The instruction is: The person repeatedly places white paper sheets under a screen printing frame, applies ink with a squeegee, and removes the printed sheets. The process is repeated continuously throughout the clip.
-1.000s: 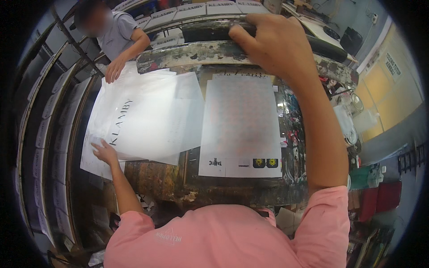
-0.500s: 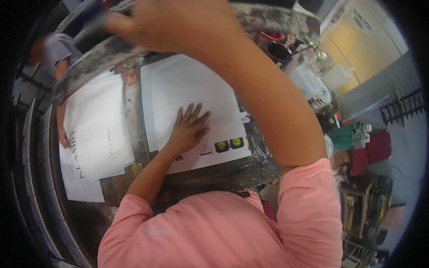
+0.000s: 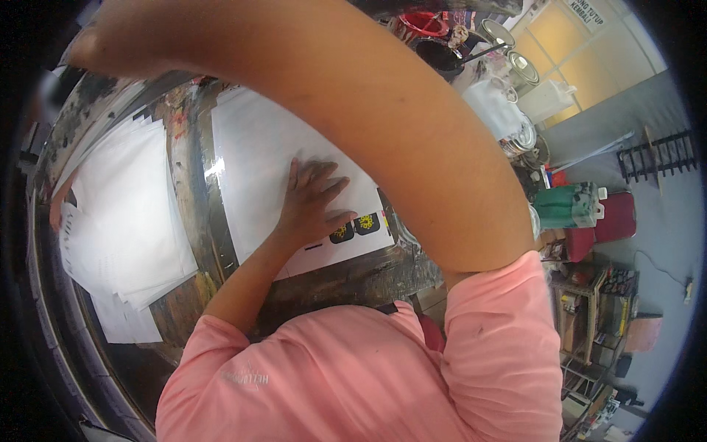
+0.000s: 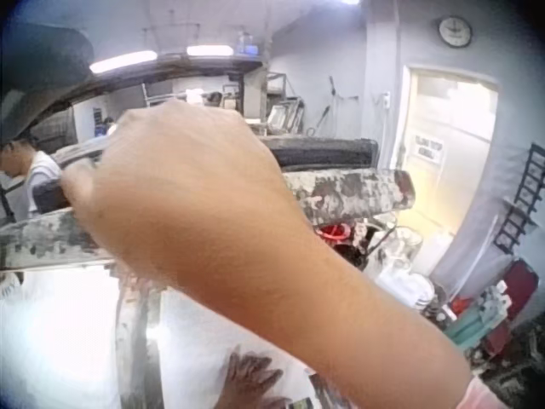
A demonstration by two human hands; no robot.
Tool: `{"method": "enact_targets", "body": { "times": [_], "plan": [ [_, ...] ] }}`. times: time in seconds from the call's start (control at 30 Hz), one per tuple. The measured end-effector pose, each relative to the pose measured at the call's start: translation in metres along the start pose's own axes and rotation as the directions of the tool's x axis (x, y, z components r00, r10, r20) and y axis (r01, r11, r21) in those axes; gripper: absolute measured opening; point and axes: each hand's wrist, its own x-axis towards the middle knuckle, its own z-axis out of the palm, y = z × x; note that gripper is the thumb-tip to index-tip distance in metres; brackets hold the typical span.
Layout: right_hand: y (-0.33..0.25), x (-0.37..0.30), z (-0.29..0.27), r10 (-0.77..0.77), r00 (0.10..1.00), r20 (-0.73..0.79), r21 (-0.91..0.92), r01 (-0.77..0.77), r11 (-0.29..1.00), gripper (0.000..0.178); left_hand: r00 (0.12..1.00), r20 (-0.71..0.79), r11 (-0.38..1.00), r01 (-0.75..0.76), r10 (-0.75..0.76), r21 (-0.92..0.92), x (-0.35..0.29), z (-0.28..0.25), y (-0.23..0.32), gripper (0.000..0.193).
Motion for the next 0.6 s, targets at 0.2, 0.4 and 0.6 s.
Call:
{"method": "enact_targets", "body": {
  "times": [0.2,0.4,0.6],
  "plan": [
    [-0.018,0.013,-0.007,0.257,0.927,0.272,0.031,-0.276,0.961,0.062,0.998,-0.062,0.991,0.009,-0.018,-0.132,-0.010,-0.035,-0.004,0.057],
    [-0.017,-0.013,0.024,0.180,0.981,0.066,0.095,-0.185,0.978,0.063,0.652,-0.444,0.668,0.130,-0.615,-0.733,-0.079,-0.200,-0.036,0.074],
    [-0.056,-0.137,0.038,-0.029,0.864,0.503,0.101,-0.025,0.995,0.038,0.613,-0.273,0.518,0.265,-0.741,-0.813,-0.174,-0.193,0.006,0.101]
  ]
}}
